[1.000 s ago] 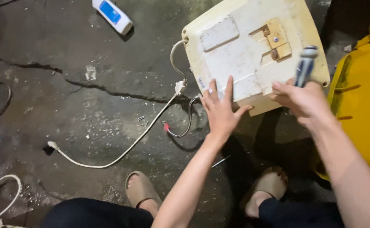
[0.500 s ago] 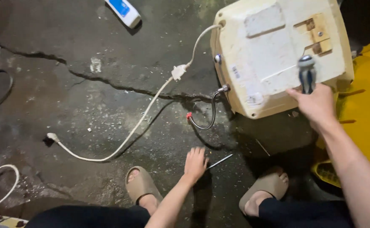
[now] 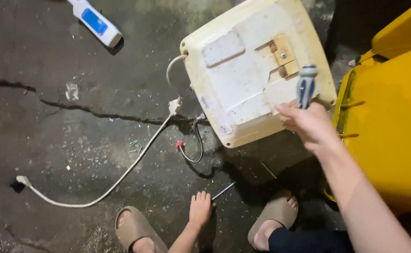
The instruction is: The person uses a screwdriver to remove screws from the top and bottom of a yellow appliance. They flip the appliance over to access the underside and continue unscrewing fasteners to disassemble the unit.
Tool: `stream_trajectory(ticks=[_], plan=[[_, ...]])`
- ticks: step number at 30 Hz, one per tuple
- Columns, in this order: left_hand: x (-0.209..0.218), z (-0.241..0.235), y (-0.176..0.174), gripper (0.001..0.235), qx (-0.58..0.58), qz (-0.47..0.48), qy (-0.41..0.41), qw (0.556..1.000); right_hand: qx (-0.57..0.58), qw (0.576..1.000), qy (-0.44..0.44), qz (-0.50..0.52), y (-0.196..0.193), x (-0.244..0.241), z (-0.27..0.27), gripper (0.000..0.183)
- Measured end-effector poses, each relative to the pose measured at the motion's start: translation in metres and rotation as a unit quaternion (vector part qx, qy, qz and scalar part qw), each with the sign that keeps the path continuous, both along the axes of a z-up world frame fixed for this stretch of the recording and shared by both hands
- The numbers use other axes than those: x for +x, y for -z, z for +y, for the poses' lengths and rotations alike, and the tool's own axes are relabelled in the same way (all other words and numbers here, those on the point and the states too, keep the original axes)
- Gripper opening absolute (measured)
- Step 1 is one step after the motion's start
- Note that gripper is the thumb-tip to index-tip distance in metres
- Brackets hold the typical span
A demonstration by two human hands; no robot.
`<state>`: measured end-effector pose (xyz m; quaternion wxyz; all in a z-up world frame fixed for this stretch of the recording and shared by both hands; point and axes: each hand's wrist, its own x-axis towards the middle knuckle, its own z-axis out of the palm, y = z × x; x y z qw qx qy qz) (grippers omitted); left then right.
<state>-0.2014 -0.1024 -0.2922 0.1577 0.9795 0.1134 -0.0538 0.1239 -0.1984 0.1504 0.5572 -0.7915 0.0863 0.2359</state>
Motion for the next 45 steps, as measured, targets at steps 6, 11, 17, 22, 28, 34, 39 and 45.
stream_trajectory(ticks=[6, 11, 17, 22, 28, 34, 39, 45], plan=[[-0.001, -0.012, 0.022, 0.015, 0.135, 0.018, 0.059, 0.989, -0.097, 0.989, -0.011, -0.109, 0.005, -0.007, -0.006, 0.021], [-0.004, -0.020, 0.048, 0.014, 0.113, 0.070, 0.037, 0.990, 0.014, 0.992, 0.077, -0.097, -0.046, -0.033, -0.009, 0.033], [0.077, 0.068, -0.095, 0.054, -0.310, 0.424, -0.091, 0.846, 0.291, 0.947, 0.113, -0.072, -0.046, -0.057, -0.010, 0.044], [0.082, 0.100, -0.247, 0.024, -0.521, 0.319, 0.050, 0.790, 0.418, 0.907, 0.053, 0.018, -0.035, -0.076, -0.007, 0.035], [0.056, 0.069, -0.454, 0.029, -0.531, 0.016, -0.154, 0.833, 0.408, 0.911, 0.047, 0.024, -0.040, -0.090, 0.004, 0.044], [0.045, 0.035, -0.472, 0.029, -0.471, -0.068, -0.160, 0.865, 0.461, 0.880, 0.104, 0.049, -0.047, -0.104, 0.003, 0.035], [0.035, 0.025, -0.478, 0.026, -0.459, -0.057, -0.144, 0.875, 0.480, 0.868, 0.120, 0.028, -0.037, -0.095, -0.009, 0.045], [0.034, 0.024, -0.459, 0.022, -0.629, -0.089, -0.136, 0.760, 0.541, 0.838, 0.065, 0.038, -0.028, -0.094, -0.005, 0.046]])
